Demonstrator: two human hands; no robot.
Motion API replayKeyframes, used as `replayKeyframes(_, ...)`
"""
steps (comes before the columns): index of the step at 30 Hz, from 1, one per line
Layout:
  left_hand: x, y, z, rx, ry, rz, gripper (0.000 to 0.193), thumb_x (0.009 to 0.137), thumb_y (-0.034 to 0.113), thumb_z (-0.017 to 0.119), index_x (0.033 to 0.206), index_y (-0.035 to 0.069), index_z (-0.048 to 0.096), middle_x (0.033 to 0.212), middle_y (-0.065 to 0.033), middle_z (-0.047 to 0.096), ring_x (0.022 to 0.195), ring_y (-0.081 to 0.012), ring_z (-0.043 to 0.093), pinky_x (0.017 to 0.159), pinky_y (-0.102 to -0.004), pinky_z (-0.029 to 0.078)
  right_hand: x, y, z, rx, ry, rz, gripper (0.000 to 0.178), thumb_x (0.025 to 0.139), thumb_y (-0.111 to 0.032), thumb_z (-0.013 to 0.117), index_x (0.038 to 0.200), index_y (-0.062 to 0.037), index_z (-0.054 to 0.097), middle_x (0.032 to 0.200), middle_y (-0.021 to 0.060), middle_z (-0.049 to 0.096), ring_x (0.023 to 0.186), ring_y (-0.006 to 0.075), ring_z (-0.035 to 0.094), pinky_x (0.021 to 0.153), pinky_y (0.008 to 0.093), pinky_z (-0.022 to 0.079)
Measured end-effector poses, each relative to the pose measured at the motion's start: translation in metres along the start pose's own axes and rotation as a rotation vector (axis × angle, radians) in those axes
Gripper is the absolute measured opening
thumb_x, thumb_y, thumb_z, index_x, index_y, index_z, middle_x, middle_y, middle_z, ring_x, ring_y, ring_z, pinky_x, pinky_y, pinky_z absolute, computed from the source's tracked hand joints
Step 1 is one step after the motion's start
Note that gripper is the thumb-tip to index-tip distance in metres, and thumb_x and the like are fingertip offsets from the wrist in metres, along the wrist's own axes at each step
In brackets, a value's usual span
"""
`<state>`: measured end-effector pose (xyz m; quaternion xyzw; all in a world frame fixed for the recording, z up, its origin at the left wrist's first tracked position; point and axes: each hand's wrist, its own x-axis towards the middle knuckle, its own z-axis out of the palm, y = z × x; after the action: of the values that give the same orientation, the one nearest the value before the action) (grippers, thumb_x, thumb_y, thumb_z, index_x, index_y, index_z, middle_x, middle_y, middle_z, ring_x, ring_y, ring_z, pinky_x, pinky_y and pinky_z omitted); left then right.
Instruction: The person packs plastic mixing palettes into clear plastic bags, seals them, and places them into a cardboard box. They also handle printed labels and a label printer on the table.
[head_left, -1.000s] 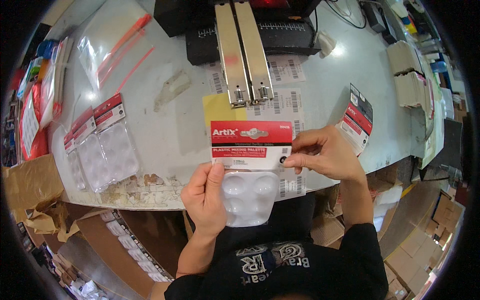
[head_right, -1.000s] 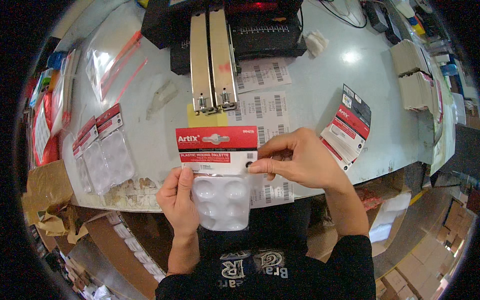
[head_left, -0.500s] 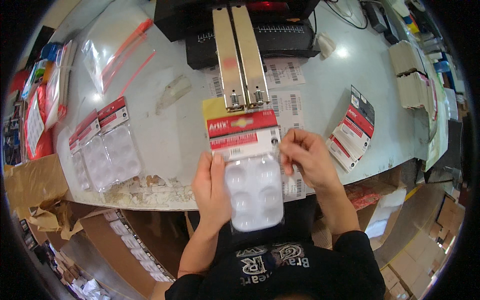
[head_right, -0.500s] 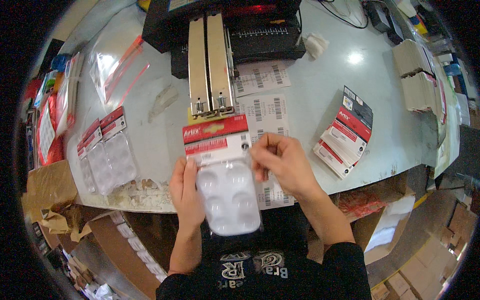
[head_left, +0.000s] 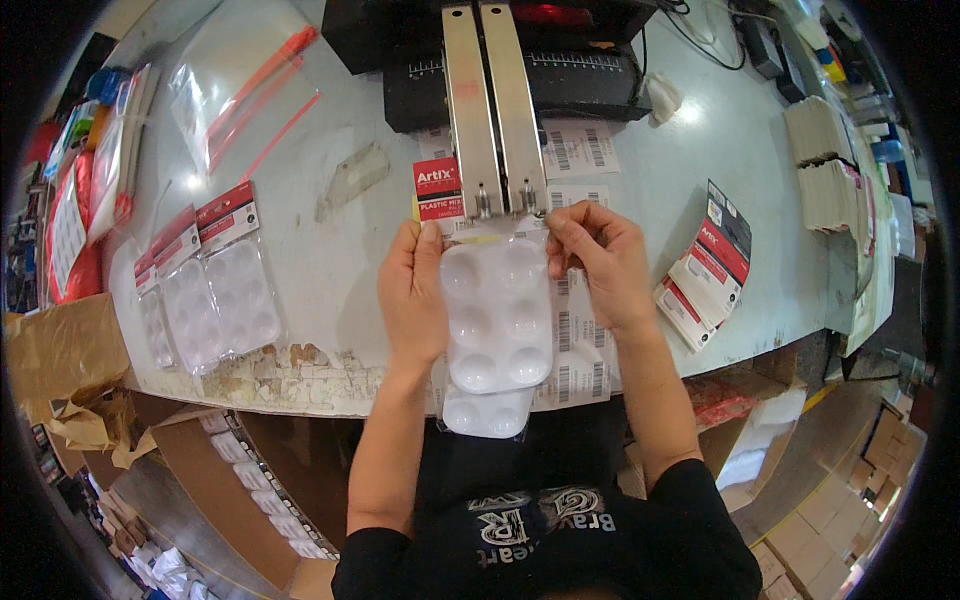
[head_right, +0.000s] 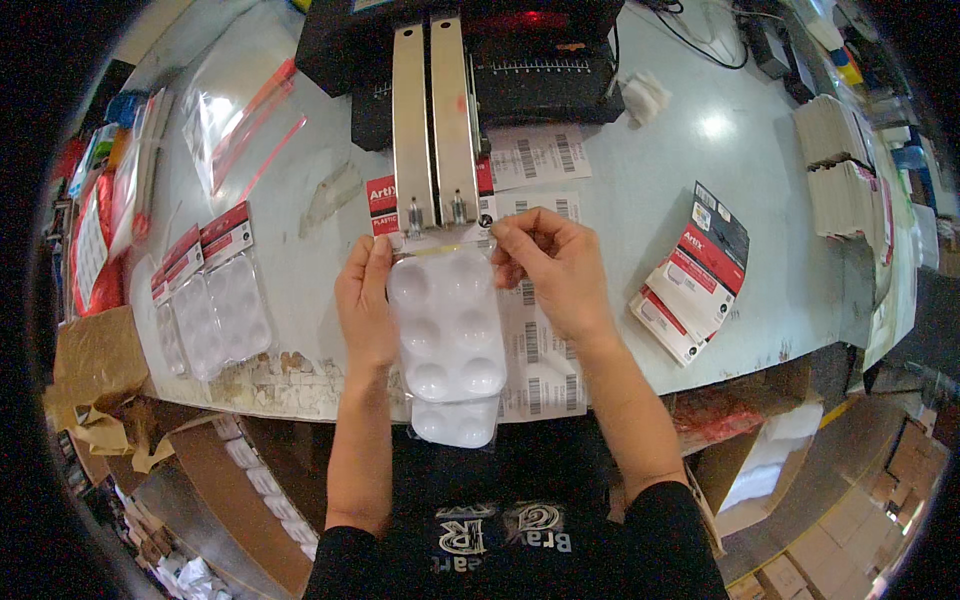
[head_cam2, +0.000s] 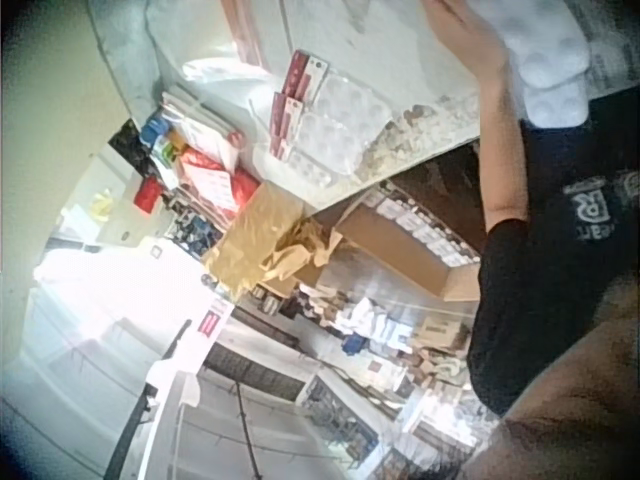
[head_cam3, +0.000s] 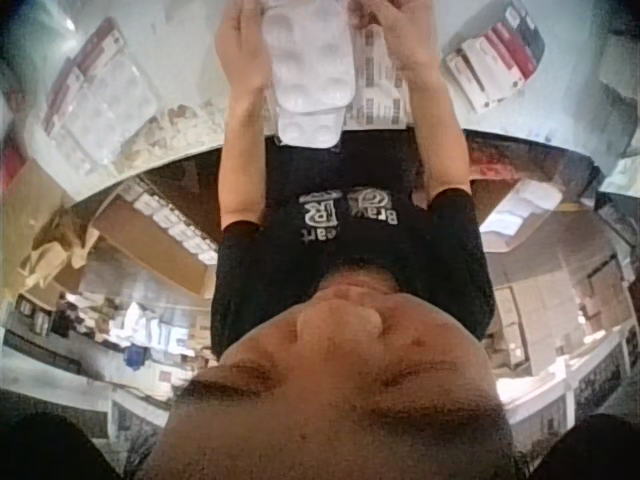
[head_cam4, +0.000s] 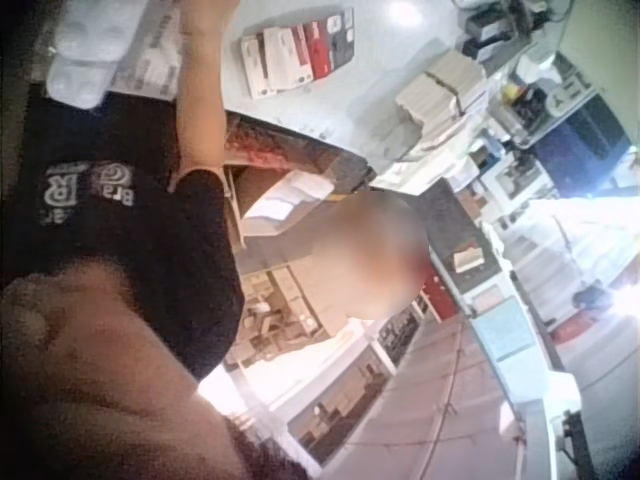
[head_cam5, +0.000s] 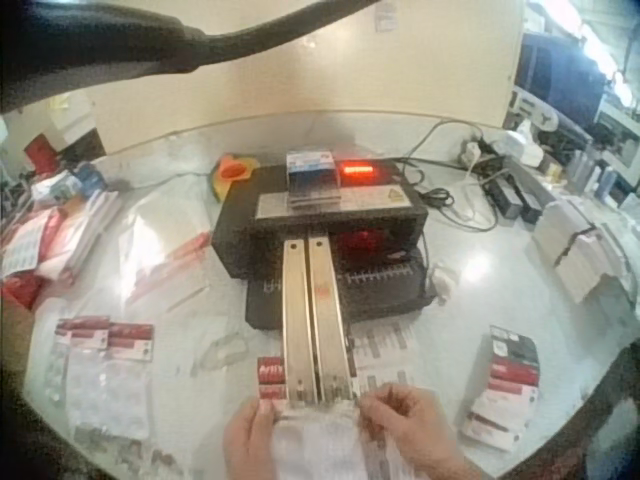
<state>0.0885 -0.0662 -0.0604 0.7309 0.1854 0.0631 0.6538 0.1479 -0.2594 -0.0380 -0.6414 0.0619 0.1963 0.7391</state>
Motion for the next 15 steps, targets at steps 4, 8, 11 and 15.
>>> replayKeyframes(4, 0.005, 0.026, -0.079, 0.289, 0.22, -0.003, 0.026, 0.098, 0.026, 0.049, 0.093, 0.002, 0.058, 0.08, -0.0057, 0.057, 0.078, -0.0148, 0.052, 0.073, -0.0304, 0.043, -0.02, -0.045, -0.074, -0.816, 0.241, -0.269, 0.048, 0.071, -0.011, 0.078, 0.116, -0.0035, 0.063, 0.105, 0.0086, 0.068, 0.095, 0.015, 0.063, 0.082, 0.0288, 0.051)
replayKeyframes(8, -0.008, 0.035, -0.123, 1.2, 0.573, 0.173, 0.029, 0.086, 0.029, 0.066, 0.093, 0.002, 0.058, 0.095, -0.0141, 0.055, 0.09, -0.0282, 0.055, 0.08, -0.0382, 0.044, -0.028, -0.046, -0.167, -1.154, 0.236, -0.299, 0.095, 0.057, -0.016, 0.086, 0.139, -0.0043, 0.041, 0.141, 0.0164, 0.044, 0.126, 0.0257, 0.048, 0.107, 0.0367, 0.035)
replayKeyframes(11, -0.037, 0.012, -0.078, 0.935, 0.22, 0.13, 0.032, 0.079, 0.027, 0.073, 0.09, 0.002, 0.057, 0.098, -0.0154, 0.053, 0.091, -0.0327, 0.053, 0.081, -0.0396, 0.042, -0.024, -0.031, -0.197, -1.046, 0.168, -0.195, 0.094, 0.058, -0.022, 0.086, 0.138, -0.004, 0.042, 0.139, 0.0166, 0.047, 0.126, 0.0275, 0.049, 0.108, 0.0358, 0.034)
replayKeyframes(15, -0.055, -0.01, -0.016, 0.657, -0.033, 0.198, 0.026, 0.078, 0.019, 0.073, 0.089, 0.002, 0.056, 0.097, -0.0147, 0.053, 0.092, -0.0322, 0.052, 0.081, -0.0387, 0.042, -0.026, -0.04, -0.19, -1.104, 0.148, -0.162, 0.081, 0.061, -0.028, 0.084, 0.133, -0.0067, 0.051, 0.117, 0.0125, 0.065, 0.111, 0.0245, 0.06, 0.1, 0.0342, 0.04)
